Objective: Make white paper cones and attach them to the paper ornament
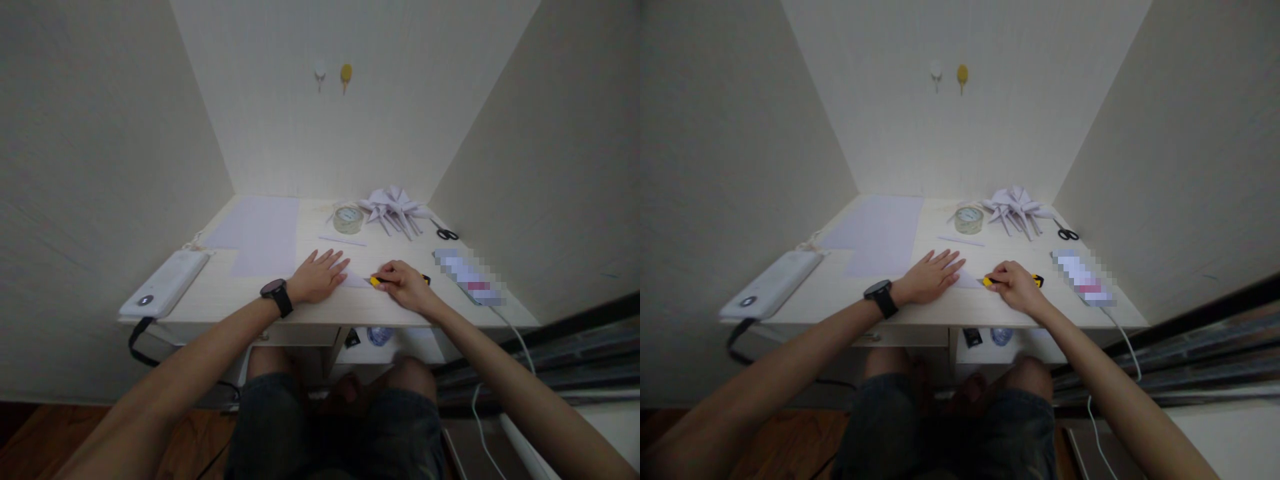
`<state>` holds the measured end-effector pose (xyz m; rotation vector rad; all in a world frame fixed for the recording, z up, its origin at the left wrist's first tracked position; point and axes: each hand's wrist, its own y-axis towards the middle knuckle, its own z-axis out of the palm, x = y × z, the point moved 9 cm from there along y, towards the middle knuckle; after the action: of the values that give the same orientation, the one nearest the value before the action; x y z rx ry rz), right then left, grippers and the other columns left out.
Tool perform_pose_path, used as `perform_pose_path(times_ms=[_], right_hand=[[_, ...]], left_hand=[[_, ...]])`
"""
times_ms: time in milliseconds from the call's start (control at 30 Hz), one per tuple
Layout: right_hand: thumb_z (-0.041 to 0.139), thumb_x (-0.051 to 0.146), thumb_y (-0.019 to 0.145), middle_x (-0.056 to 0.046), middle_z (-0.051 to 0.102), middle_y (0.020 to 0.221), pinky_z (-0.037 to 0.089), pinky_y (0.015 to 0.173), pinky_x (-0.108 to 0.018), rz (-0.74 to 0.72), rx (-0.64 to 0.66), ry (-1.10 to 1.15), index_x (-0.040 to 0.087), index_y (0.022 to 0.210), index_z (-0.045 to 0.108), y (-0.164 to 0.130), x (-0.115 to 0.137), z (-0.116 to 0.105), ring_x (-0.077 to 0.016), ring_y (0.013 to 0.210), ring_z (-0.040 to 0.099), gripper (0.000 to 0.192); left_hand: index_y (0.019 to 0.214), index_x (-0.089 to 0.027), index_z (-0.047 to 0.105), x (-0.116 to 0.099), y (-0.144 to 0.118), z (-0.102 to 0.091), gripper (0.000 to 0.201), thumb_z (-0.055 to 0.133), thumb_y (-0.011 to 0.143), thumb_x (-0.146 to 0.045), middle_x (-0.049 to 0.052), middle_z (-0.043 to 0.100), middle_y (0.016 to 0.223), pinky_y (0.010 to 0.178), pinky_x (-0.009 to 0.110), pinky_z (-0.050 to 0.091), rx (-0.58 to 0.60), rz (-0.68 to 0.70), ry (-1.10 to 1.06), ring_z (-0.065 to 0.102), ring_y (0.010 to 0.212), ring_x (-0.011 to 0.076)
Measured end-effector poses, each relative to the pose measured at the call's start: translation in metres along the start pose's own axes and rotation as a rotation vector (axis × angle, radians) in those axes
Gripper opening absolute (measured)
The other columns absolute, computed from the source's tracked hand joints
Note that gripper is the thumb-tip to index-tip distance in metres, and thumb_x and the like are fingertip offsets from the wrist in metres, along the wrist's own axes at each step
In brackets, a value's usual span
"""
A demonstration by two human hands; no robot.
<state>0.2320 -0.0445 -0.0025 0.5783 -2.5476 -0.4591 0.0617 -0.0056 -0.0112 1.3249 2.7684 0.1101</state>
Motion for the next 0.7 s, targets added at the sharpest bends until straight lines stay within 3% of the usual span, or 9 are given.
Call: perform_pose_path(times_ms=[700], right_hand=[[0.069,0.029,0.083,-0.007,0.07,0.096,0.052,0.083,-0.04,-0.005,0.057,0.064,0.028,0.101,0.08,-0.002,-0.021,-0.007,-0.0238,0.09,0.063,0.021]], left_hand=[[0.154,-0.02,0.032,0.0,-0.001,0.0,0.056,0.02,0.104,-0.042,0.011,0.026,0.162,0.12,0.055,0.016,-0.011,-0.004,-0.001,0.023,0.15,0.0294]])
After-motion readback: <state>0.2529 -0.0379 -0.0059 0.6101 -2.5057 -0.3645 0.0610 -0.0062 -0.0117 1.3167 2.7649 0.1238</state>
